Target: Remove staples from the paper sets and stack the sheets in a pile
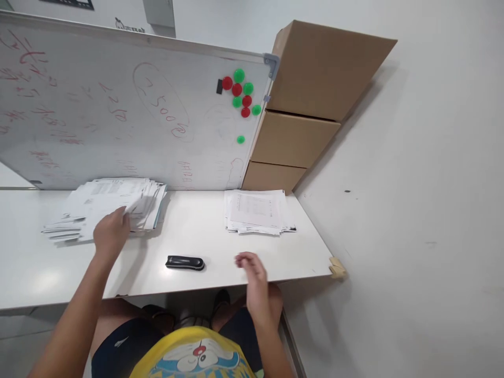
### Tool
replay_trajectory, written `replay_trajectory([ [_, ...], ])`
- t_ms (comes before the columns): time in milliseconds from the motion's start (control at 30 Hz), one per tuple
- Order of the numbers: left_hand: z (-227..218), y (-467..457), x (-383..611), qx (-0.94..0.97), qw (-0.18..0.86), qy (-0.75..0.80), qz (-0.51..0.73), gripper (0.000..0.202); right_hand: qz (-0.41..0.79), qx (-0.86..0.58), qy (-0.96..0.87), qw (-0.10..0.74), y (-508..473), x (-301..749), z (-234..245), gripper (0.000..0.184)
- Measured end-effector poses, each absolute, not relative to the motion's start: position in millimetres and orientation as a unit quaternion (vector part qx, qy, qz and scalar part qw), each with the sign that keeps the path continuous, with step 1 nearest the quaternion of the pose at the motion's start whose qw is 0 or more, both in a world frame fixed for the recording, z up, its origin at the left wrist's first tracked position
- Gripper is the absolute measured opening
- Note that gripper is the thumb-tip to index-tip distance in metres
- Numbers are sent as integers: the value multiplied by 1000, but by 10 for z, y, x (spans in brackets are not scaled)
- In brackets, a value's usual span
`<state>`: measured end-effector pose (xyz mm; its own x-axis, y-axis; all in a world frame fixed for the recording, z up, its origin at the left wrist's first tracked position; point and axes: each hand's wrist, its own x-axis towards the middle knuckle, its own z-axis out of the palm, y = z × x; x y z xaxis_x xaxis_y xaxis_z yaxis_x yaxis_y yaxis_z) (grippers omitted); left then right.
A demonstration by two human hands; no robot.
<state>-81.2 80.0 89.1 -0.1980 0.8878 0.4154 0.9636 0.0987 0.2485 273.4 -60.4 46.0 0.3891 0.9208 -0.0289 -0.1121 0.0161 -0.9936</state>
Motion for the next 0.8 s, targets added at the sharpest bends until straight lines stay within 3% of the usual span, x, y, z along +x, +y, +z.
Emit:
replay_trajectory([
  [133,923,111,-84,-729,34,-602,-324,38,583,-437,-397,559,-633,2175,757,41],
  [200,902,-219,273,-794,-5,-525,-307,35,626,-396,-362,565,-582,2083,778,41],
  [300,874,-474,523,-866,-76,-423,-256,46,634,-406,-326,571,-533,2099,718,33],
  [400,907,-405,443,-907,-127,-346,-203,61,621,-431,-318,572,-564,2169,653,37],
  [500,988,-69,207,-931,-147,-290,-168,58,607,-433,-301,595,-629,2241,628,41],
  [600,996,470,-143,-891,-73,-401,-202,46,585,-445,-262,625,-679,2391,607,42],
  [700,852,1004,-577,-741,70,-616,-260,52,567,-496,-230,616,-731,2679,522,42],
  [800,638,1275,-930,-660,130,-689,-269,53,548,-565,-206,582,-817,3028,354,42],
])
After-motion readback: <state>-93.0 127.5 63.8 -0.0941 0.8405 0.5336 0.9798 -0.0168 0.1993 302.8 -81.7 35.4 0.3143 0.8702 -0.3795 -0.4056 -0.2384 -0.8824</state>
